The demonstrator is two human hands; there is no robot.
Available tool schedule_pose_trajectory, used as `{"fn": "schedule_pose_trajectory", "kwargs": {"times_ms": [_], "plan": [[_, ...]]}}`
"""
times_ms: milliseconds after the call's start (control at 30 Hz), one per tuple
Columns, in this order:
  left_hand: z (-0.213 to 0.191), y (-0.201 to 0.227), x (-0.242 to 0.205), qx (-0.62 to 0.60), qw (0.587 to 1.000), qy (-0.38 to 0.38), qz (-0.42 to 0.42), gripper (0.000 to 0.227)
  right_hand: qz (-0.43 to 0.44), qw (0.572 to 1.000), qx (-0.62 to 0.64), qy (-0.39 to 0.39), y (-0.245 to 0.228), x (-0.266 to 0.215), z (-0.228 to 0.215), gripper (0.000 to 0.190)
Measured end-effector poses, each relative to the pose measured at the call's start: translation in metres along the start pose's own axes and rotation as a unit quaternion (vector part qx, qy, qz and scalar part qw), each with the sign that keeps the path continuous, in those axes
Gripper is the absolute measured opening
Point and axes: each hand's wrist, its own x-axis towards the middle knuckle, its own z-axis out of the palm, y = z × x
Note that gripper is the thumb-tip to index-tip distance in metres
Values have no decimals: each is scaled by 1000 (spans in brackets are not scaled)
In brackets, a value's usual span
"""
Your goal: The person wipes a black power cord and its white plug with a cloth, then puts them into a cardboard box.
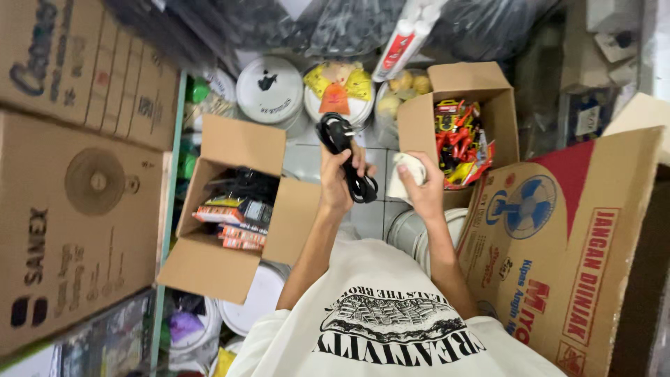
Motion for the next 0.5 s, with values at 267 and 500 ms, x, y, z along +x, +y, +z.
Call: {"fn": "schedule_pose_trajectory", "kwargs": {"times_ms": [267,500], "plan": [[39,-49,62,55,985,0,-163,33,-7,994,71,87,-18,38,-47,38],[54,-90,137,143,965,-103,-194,28,-64,983,18,174,-33,85,-76,28]]}}
